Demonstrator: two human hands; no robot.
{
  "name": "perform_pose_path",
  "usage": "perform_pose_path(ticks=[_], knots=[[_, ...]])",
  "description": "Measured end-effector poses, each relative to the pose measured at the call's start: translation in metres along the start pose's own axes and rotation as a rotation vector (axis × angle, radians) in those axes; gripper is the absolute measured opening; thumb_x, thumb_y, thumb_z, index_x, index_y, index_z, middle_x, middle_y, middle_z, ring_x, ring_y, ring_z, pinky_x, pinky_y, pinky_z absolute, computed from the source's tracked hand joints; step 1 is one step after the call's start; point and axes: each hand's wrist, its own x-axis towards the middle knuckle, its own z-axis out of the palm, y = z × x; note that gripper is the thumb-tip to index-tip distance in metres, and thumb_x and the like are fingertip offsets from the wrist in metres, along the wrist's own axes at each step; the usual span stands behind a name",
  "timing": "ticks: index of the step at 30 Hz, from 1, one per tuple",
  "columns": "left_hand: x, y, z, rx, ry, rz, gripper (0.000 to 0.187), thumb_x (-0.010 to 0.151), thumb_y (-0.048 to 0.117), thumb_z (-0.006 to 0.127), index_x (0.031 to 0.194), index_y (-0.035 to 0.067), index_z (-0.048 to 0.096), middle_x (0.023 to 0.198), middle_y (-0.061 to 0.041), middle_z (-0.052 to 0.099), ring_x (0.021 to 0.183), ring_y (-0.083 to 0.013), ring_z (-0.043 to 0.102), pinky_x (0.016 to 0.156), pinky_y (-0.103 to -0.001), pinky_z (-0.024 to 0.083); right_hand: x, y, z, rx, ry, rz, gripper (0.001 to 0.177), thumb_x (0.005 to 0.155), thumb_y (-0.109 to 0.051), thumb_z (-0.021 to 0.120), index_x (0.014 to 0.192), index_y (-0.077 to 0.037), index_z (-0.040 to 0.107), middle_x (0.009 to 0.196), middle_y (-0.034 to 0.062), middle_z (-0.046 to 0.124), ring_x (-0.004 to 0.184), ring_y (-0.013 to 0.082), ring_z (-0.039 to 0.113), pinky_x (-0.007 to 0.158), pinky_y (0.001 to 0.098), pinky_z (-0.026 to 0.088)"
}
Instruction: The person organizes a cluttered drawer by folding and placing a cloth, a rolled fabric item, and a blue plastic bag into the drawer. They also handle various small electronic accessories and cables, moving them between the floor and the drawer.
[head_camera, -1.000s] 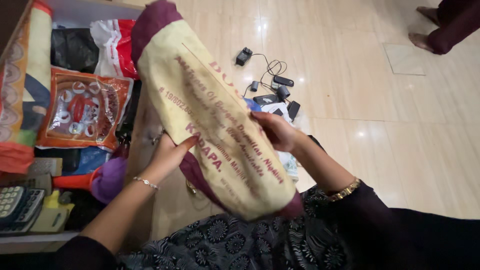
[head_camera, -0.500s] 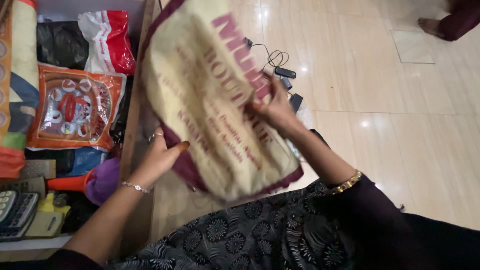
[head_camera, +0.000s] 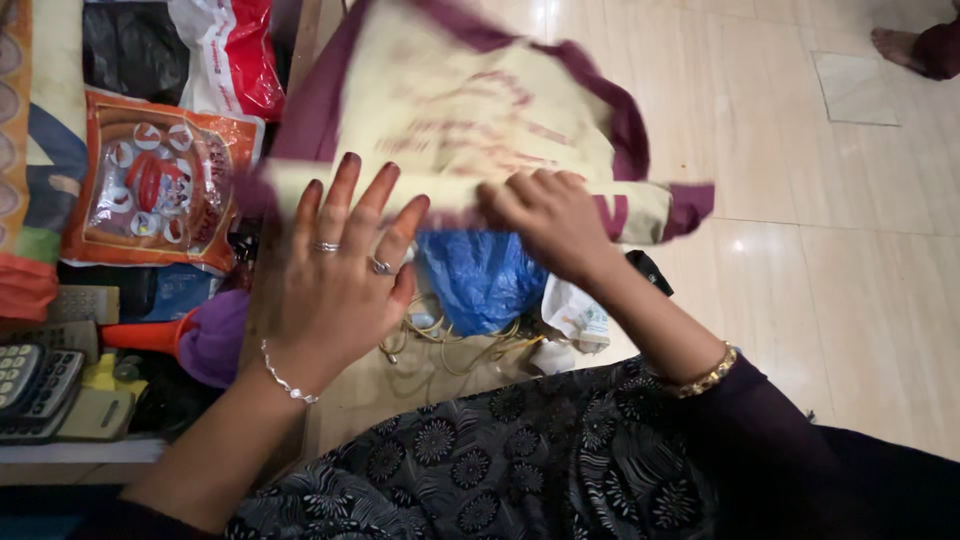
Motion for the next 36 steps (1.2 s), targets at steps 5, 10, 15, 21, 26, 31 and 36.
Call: perform_pose_path(ticks=[5, 10, 15, 21, 26, 31, 36], knots=[[-0.002, -0.018, 0.002, -0.313, -0.556, -0.376, 0.066, 0.079, 0.044, 0.074, 0.136, 0.013, 0.062, 0.119, -0.014, 0.07, 0.101, -0.0354, 0.07, 0.089, -0.047, 0.056, 0.002, -0.024, -0.013, -0.132, 0.049, -0.243, 0.05, 0.091, -0.02, 0.064, 0.141, -0.017, 0.056, 0.095, 0.0031, 0.058, 0.084, 0.021, 0.057, 0.075, 0.0366, 0.045], [-0.008, -0.021, 0.019, -0.344, -0.674, -0.365, 0.046, 0.077, 0.053, 0.078, 0.102, 0.014, 0.075, 0.087, -0.013, 0.075, 0.079, -0.0333, 0.073, 0.072, -0.048, 0.058, 0.007, -0.041, -0.009, 0.027, -0.04, -0.088, 0.041, 0.094, -0.02, 0.067, 0.134, -0.016, 0.061, 0.097, 0.0037, 0.058, 0.092, 0.0233, 0.058, 0.08, 0.0382, 0.045], [-0.018, -0.011, 0.031, -0.216, -0.423, -0.184, 0.043, 0.073, 0.035, 0.08, 0.105, 0.008, 0.069, 0.085, -0.012, 0.071, 0.072, -0.0302, 0.072, 0.063, -0.045, 0.056, 0.003, -0.034, -0.012, 0.471, -0.296, -0.048, 0.059, 0.071, -0.035, 0.08, 0.122, -0.009, 0.064, 0.105, 0.0122, 0.062, 0.096, 0.0325, 0.06, 0.082, 0.0434, 0.047], [-0.021, 0.002, 0.033, -0.125, -0.327, -0.114, 0.049, 0.064, 0.023, 0.081, 0.109, 0.013, 0.067, 0.091, -0.006, 0.066, 0.084, -0.0243, 0.069, 0.07, -0.042, 0.052, 0.003, -0.007, -0.004, 0.653, -0.666, 0.173, 0.069, 0.078, -0.044, 0.084, 0.131, -0.008, 0.057, 0.115, 0.0162, 0.068, 0.104, 0.0338, 0.067, 0.09, 0.0442, 0.054], [-0.015, -0.002, 0.028, -0.146, -0.313, -0.203, 0.049, 0.063, 0.025, 0.082, 0.109, 0.013, 0.068, 0.088, -0.007, 0.068, 0.086, -0.0265, 0.071, 0.072, -0.044, 0.053, 0.001, -0.005, 0.0, 0.542, -0.793, 0.349, 0.064, 0.075, -0.043, 0.08, 0.128, -0.014, 0.058, 0.106, 0.0126, 0.072, 0.099, 0.0323, 0.072, 0.087, 0.0424, 0.056], [-0.007, -0.01, 0.027, -0.447, -0.586, -0.569, 0.043, 0.072, 0.039, 0.087, 0.102, 0.012, 0.073, 0.086, -0.014, 0.074, 0.079, -0.033, 0.073, 0.066, -0.047, 0.056, -0.003, -0.001, 0.005, 0.3, -0.448, 0.212, 0.055, 0.079, -0.044, 0.084, 0.115, -0.01, 0.06, 0.11, 0.0133, 0.068, 0.111, 0.0354, 0.063, 0.099, 0.0493, 0.046], [-0.011, -0.019, 0.035, -0.801, -0.746, -0.844, 0.044, 0.072, 0.038, 0.085, 0.103, 0.009, 0.072, 0.079, -0.01, 0.079, 0.069, -0.022, 0.079, 0.065, -0.037, 0.058, 0.003, -0.009, 0.0, 0.2, -0.124, 0.058, 0.078, 0.068, -0.042, 0.087, 0.132, -0.006, 0.058, 0.124, 0.0161, 0.061, 0.125, 0.0382, 0.053, 0.109, 0.0628, 0.029]])
